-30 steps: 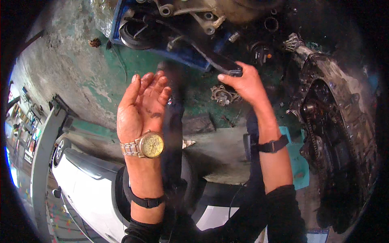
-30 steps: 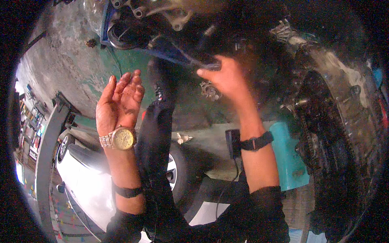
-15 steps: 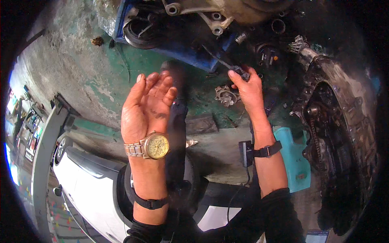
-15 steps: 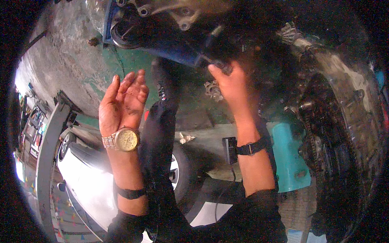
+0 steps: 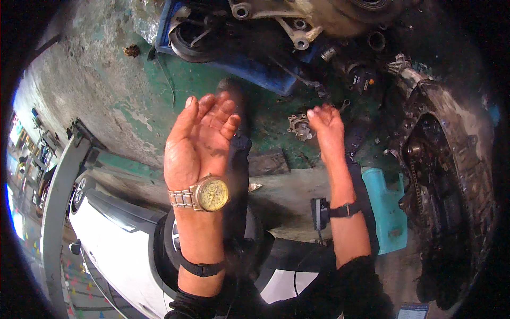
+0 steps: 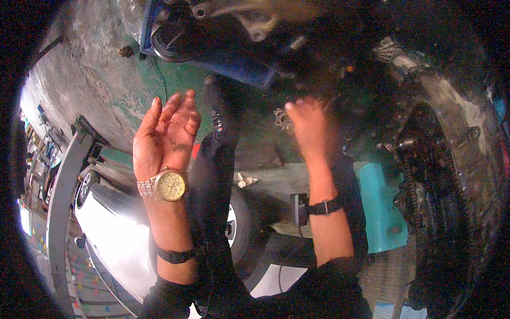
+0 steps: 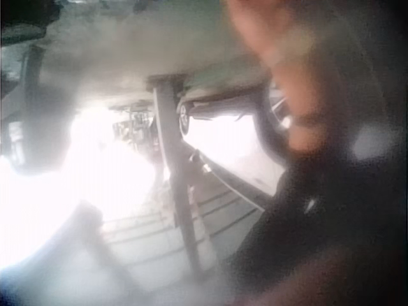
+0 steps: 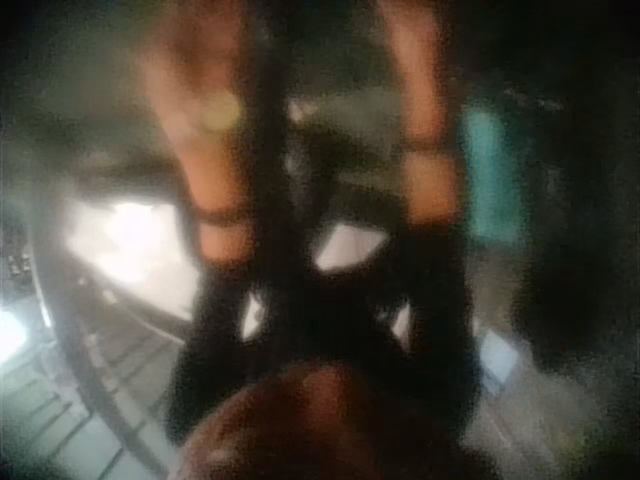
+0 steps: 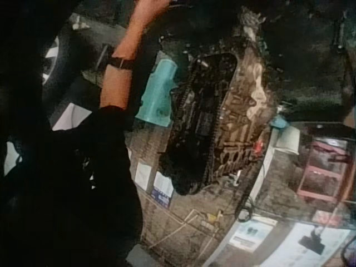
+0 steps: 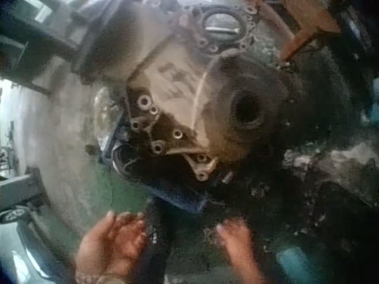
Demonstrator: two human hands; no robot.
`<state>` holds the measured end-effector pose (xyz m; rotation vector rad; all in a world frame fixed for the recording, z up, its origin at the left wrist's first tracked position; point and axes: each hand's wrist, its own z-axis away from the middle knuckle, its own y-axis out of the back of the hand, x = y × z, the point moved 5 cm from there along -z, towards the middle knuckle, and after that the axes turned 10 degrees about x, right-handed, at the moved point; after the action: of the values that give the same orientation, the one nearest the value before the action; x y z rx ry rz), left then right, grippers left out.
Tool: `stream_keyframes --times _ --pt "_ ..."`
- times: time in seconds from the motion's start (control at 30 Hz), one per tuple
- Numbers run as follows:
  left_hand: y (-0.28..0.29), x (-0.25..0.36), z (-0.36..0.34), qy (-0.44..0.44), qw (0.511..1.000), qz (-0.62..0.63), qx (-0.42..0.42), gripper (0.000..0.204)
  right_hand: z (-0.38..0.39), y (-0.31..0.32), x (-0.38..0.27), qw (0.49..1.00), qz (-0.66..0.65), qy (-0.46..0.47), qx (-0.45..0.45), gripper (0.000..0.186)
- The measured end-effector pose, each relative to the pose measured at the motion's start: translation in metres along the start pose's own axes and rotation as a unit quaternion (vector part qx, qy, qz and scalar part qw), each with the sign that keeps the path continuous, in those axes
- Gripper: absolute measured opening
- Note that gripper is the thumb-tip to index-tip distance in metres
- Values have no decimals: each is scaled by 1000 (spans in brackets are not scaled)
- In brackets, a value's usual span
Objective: The person removes a metal cover from the engine block, places it aside, and then uses a wrench to loosen and remove bolts from the engine. The person continues to remove bolts and small parts from the engine block.
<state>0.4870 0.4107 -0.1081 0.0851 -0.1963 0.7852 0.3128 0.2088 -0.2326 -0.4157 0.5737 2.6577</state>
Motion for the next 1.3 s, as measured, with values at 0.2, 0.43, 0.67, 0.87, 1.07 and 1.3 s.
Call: stream_keyframes --times 0.2,0.43,0.67,0.87,1.07,1.3 --pt "3 2 -3 -6 1000 2 1 31 19 -62 45 962 -173 -193 -82 26" --pt "3 9 -1 -4 1000 4 2 31 -44 -135 80 845 -373 -374 82 24" --pt "1 10 -3 -7 999 -5 34 27 -60 -141 78 884 -300 -353 69 23" --pt "-2 13 -3 -6 1000 -12 26 33 -48 -136 85 896 -283 -337 57 22" --pt "-5 8 -2 -12 999 -17 34 29 -9 -120 81 910 -306 -281 -3 15" --pt "-7 5 -2 -12 999 -26 31 28 35 -76 41 982 -161 -81 -47 18"
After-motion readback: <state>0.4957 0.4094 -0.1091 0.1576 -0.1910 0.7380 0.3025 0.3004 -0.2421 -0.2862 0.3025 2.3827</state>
